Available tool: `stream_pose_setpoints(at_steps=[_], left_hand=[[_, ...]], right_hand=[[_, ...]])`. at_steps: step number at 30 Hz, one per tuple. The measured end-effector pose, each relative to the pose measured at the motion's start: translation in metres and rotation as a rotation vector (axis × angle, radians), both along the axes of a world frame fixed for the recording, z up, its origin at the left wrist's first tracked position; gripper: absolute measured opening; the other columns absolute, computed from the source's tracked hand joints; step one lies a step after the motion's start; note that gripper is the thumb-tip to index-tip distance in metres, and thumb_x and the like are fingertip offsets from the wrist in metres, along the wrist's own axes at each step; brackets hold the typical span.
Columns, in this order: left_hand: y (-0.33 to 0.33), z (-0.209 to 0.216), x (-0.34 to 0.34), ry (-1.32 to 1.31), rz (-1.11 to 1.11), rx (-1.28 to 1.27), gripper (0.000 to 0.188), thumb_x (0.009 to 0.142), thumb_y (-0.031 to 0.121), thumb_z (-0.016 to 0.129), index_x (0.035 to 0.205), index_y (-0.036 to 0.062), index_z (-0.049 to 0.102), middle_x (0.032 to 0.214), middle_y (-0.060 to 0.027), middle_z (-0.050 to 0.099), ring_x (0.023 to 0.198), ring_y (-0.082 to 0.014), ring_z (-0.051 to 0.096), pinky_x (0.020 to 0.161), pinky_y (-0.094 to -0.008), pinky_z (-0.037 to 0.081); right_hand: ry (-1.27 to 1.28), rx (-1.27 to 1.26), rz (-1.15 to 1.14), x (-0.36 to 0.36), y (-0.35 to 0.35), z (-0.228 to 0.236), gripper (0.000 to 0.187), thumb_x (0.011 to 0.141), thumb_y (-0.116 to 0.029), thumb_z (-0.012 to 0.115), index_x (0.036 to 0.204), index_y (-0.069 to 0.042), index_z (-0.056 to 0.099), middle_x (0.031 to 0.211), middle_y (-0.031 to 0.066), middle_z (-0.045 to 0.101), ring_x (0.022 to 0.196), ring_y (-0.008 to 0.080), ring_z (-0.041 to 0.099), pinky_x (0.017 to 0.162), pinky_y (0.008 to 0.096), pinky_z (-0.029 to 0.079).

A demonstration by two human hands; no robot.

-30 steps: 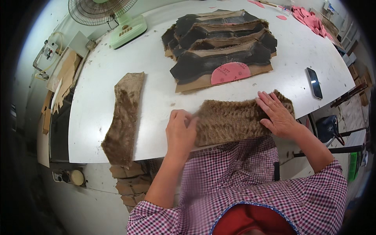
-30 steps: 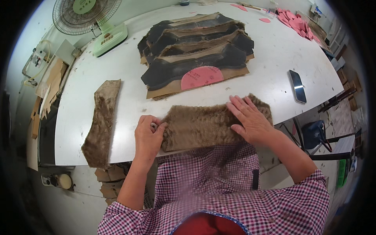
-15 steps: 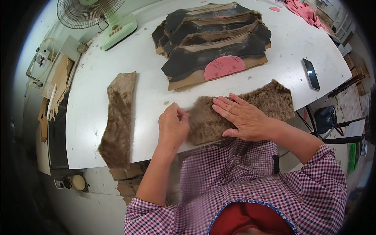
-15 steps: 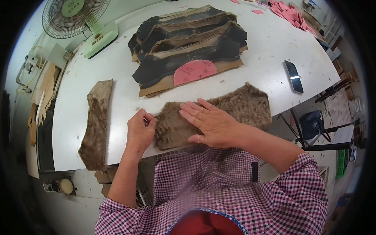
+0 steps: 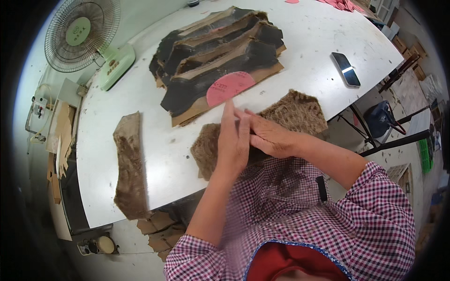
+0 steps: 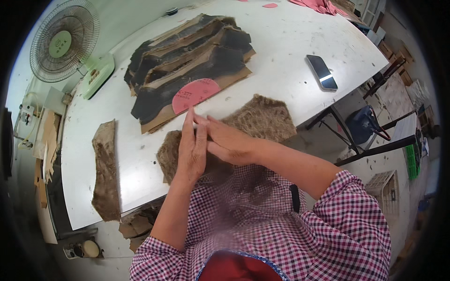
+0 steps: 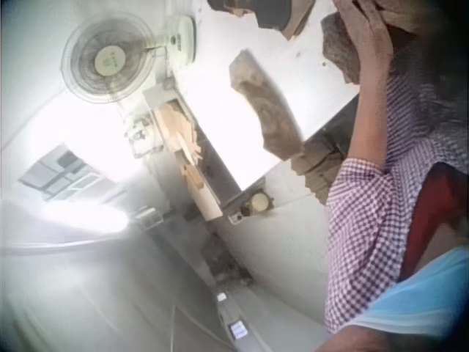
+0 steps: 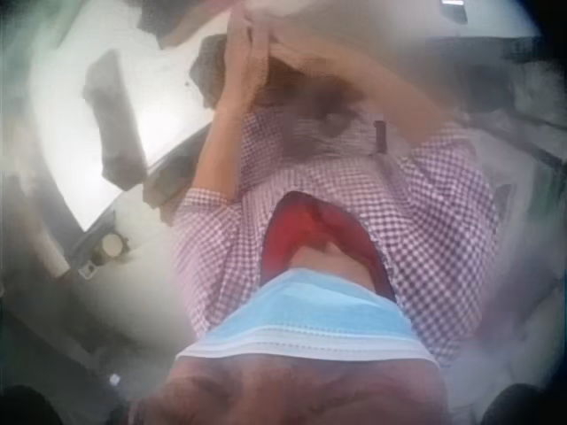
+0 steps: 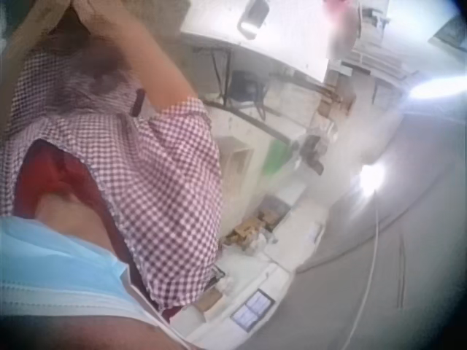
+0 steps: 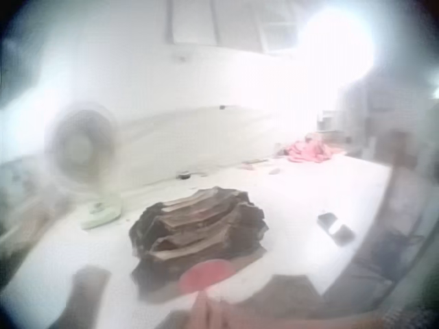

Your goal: The person repeatedly picks up layered fabric pieces from a table, separates the top layer from the backing, and places the separated pieces into a white plastic basket. The person continues this process with multiple fabric pieces throughout the clip.

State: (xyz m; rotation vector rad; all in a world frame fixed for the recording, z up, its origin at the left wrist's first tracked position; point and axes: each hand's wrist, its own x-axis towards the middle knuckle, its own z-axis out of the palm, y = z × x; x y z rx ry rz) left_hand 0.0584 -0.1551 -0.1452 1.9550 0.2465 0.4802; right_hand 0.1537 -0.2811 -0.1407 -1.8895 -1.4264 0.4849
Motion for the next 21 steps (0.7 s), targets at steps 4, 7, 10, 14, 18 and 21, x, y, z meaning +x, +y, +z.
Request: stream_pose_setpoints(at_steps=[4,7,10,14,18,21], left_hand=[[0.010,-0.018,-0.002,0.282,-0.015,0.776,0.062,0.103,0.044,0.028,0.150,0.0030,0.025,0.157,-0.0181,0.024,0.147,-0.0283,0.019,0.120,-0.0414,0.010],[0.027,-0.011,-0.017,0.458,0.047,0.978,0.063,0.103,0.043,0.026,0.151,0.0020,0.023,0.158,-0.0160,0.020,0.148,-0.0266,0.014,0.121,-0.0438,0.005],[0.060,-0.013,-0.035,0.567,0.100,0.900,0.062,0.104,0.041,0.025,0.152,0.0021,0.020,0.159,-0.0156,0.019,0.148,-0.0269,0.014,0.120,-0.0442,0.005],[0.097,-0.021,-0.064,0.484,0.220,0.842,0.059,0.103,0.032,0.033,0.151,-0.0003,0.021,0.157,-0.0182,0.022,0.147,-0.0305,0.015,0.120,-0.0463,0.008],[0.070,-0.003,-0.045,-0.063,0.322,0.819,0.049,0.097,0.019,0.049,0.141,0.0018,0.041,0.145,-0.0210,0.042,0.139,-0.0378,0.033,0.117,-0.0474,0.020],[0.012,0.010,-0.007,-0.097,-0.007,0.885,0.042,0.090,0.021,0.059,0.128,0.0032,0.055,0.130,-0.0192,0.056,0.128,-0.0390,0.046,0.112,-0.0460,0.032]], right_hand=[[-0.598,-0.331,-0.174,0.012,-0.023,-0.008,0.071,0.099,-0.044,0.038,0.150,0.002,0.019,0.158,0.0176,0.018,0.148,0.0281,0.012,0.122,0.0402,0.006],[-0.651,-0.371,-0.270,0.034,-0.056,-0.004,0.075,0.100,-0.051,0.035,0.148,0.005,0.023,0.157,0.0190,0.021,0.148,0.0291,0.014,0.121,0.0405,0.008],[-0.640,-0.337,-0.351,0.051,-0.087,-0.012,0.078,0.099,-0.054,0.036,0.148,0.005,0.022,0.156,0.0198,0.023,0.147,0.0297,0.017,0.121,0.0416,0.008],[-0.668,-0.295,-0.340,0.057,-0.090,-0.018,0.080,0.098,-0.054,0.038,0.148,0.006,0.022,0.155,0.0218,0.024,0.146,0.0306,0.019,0.120,0.0438,0.009],[-0.490,-0.251,-0.354,0.059,-0.090,-0.009,0.074,0.099,-0.048,0.040,0.148,0.005,0.022,0.155,0.0218,0.024,0.146,0.0323,0.020,0.121,0.0418,0.008],[0.152,0.117,-0.473,0.074,-0.098,-0.007,0.068,0.101,-0.043,0.038,0.149,0.004,0.023,0.155,0.0172,0.027,0.146,0.0285,0.021,0.121,0.0397,0.011]])
